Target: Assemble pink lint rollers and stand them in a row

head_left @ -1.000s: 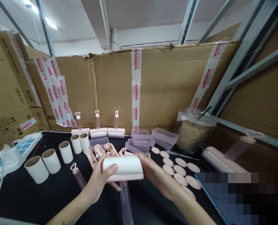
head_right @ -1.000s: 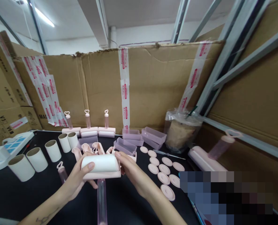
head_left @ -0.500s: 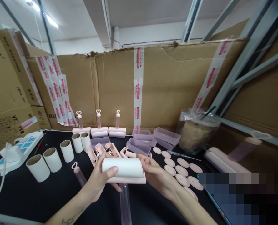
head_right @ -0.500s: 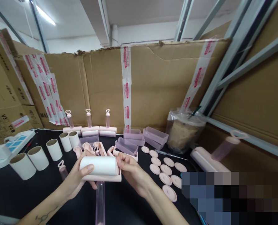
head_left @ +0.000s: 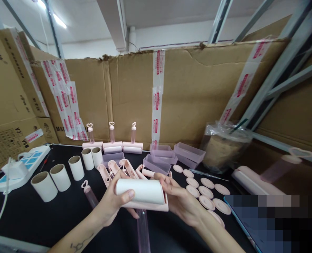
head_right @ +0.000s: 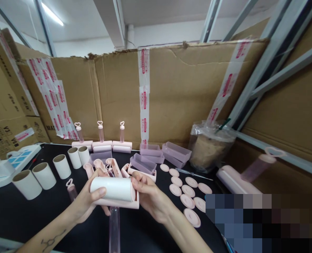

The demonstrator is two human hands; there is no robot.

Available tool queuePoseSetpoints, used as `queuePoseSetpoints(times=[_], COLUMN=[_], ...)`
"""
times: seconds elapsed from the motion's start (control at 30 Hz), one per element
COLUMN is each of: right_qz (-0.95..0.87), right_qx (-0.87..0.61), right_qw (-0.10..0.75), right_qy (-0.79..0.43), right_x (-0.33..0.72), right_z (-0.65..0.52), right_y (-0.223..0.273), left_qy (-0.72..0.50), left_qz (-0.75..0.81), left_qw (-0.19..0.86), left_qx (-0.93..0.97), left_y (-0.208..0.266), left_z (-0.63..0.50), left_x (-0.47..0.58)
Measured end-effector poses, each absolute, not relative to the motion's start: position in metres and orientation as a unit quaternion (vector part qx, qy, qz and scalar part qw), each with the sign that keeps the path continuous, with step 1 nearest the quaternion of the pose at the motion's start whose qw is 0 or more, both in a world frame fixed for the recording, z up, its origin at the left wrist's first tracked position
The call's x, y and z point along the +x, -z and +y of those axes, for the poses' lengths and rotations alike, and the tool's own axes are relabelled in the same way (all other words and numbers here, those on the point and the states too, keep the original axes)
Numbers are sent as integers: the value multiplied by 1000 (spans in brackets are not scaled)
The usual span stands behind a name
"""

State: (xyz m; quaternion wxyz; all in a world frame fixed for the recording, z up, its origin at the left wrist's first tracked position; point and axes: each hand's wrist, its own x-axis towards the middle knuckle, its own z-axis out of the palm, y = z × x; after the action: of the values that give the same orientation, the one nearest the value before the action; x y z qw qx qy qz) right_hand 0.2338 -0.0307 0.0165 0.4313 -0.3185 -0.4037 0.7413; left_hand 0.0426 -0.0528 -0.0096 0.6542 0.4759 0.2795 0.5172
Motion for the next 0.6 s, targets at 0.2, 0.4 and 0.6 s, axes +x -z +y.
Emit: queuePoseSetpoints(times=[0.2,0.4,0.6], right_qz=[-399,-436,-443], right_qx=[-312,-283,-295], right_qw=[451,458,418], right_qy=[-735,-721,-736], right_x=[231,231,231], right_z=[-31,-27,-26], right_y=[-18,-11,-10], left_qy=[-514,-528,-529], left_qz=[273,289,325], left_qw=[664,643,629], left_qx=[470,473,468], left_y=[9,13,11], left_z=[-53,-48,-46], left_x=[44,42,42])
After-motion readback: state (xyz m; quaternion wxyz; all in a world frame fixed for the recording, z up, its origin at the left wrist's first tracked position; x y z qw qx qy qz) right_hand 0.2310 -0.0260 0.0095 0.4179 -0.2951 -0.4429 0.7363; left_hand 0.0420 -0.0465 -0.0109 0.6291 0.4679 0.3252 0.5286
